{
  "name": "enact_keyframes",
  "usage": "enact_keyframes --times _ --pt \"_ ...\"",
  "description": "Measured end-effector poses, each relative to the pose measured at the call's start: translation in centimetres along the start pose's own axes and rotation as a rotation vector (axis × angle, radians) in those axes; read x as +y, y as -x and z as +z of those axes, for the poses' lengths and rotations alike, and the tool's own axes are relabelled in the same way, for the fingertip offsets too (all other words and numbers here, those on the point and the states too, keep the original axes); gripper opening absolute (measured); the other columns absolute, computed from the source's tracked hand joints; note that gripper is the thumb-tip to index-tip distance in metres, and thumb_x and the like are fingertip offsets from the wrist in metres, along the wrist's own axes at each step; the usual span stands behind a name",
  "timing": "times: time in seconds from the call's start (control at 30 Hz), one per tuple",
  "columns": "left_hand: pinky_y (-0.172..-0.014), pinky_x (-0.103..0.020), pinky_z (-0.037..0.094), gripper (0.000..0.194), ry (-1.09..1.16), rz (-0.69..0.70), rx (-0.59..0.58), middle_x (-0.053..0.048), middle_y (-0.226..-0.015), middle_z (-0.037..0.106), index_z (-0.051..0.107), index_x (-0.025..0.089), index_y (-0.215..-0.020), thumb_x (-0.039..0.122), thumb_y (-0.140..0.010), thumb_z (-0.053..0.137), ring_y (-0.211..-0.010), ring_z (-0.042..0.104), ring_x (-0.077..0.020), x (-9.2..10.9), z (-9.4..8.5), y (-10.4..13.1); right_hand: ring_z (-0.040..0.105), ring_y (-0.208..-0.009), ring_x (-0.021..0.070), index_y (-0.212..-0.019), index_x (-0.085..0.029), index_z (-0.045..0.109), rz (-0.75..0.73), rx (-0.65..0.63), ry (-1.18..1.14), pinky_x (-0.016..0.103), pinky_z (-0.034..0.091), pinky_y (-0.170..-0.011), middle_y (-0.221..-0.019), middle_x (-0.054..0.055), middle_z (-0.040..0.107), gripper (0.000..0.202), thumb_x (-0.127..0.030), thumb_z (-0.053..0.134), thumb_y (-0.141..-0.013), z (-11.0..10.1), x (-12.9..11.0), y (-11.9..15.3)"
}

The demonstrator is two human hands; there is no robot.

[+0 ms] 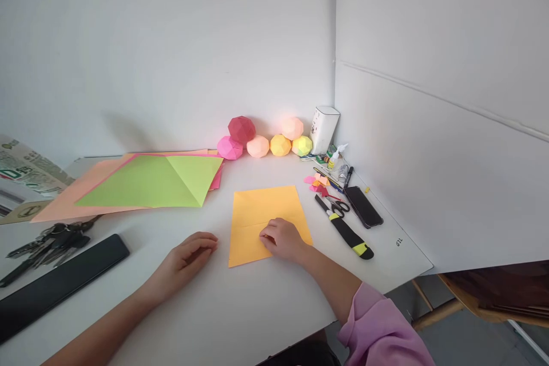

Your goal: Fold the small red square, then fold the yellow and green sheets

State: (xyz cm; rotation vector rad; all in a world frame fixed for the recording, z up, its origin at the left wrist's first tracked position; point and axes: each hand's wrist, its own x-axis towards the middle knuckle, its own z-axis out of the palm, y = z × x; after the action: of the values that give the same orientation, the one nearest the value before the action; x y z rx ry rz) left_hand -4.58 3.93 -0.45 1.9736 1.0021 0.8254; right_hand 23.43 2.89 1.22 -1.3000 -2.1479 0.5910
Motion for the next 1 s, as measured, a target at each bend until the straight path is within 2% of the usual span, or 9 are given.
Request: enact_keyframes --times 0.1,0.27,0.43,0.83,1.0 --pt "-0.082 -0.029 0.052 0.022 -0.113 0.102 -0.011 -0.008 -0.109 0.059 0.061 0.022 -0.096 0.032 -0.093 0.042 -0.098 0.061 -0.0188 -0.07 0.26 0.04 0.052 -0.073 0.0153 -0.075 -0.019 0.064 -0.054 -0.011 0.075 0.027 0.041 -0.065 -0.072 0.002 0.059 0.015 -0.016 0.053 -0.086 0.08 0.07 0.12" --pt "-0.078 -0.026 0.053 0.022 -0.166 0.142 -0.023 -0.008 -0.109 0.058 0.06 0.021 -0.097 0.029 -0.095 0.04 -0.097 0.061 -0.0179 -0.13 0.25 0.09 0.054 -0.074 0.0147 -0.078 -0.019 0.064 -0.088 -0.01 0.144 0.026 0.043 -0.064 -0.074 0.002 0.06 0.014 -0.014 0.053 -0.086 0.14 0.36 0.14" --pt "-0.078 -0.026 0.053 0.023 -0.192 0.142 -0.038 -0.009 -0.112 0.057 0.059 0.021 -0.1 0.028 -0.095 0.038 -0.097 0.061 -0.0178 -0.34 0.25 0.3 0.054 -0.074 0.0147 -0.079 -0.019 0.064 -0.1 -0.013 0.177 0.025 0.043 -0.064 -0.073 0.002 0.06 0.013 -0.014 0.054 -0.086 0.16 0.42 0.15" --pt "-0.066 -0.025 0.054 0.024 -0.174 0.098 -0.054 -0.01 -0.113 0.056 0.059 0.021 -0.102 0.03 -0.095 0.038 -0.097 0.06 -0.0198 0.02 0.09 0.32 0.053 -0.076 0.0155 -0.081 -0.019 0.063 -0.103 -0.034 0.186 0.026 0.043 -0.065 -0.076 0.003 0.061 0.014 -0.015 0.052 -0.088 0.16 0.34 0.16" --pt "-0.071 -0.026 0.054 0.024 -0.167 0.085 -0.073 -0.01 -0.115 0.054 0.059 0.022 -0.103 0.031 -0.095 0.038 -0.101 0.058 -0.0203 0.07 0.16 0.35 0.053 -0.076 0.0155 -0.081 -0.019 0.063 -0.105 -0.036 0.194 0.026 0.043 -0.064 -0.076 0.003 0.061 0.014 -0.015 0.052 -0.088 0.1 0.3 0.18"
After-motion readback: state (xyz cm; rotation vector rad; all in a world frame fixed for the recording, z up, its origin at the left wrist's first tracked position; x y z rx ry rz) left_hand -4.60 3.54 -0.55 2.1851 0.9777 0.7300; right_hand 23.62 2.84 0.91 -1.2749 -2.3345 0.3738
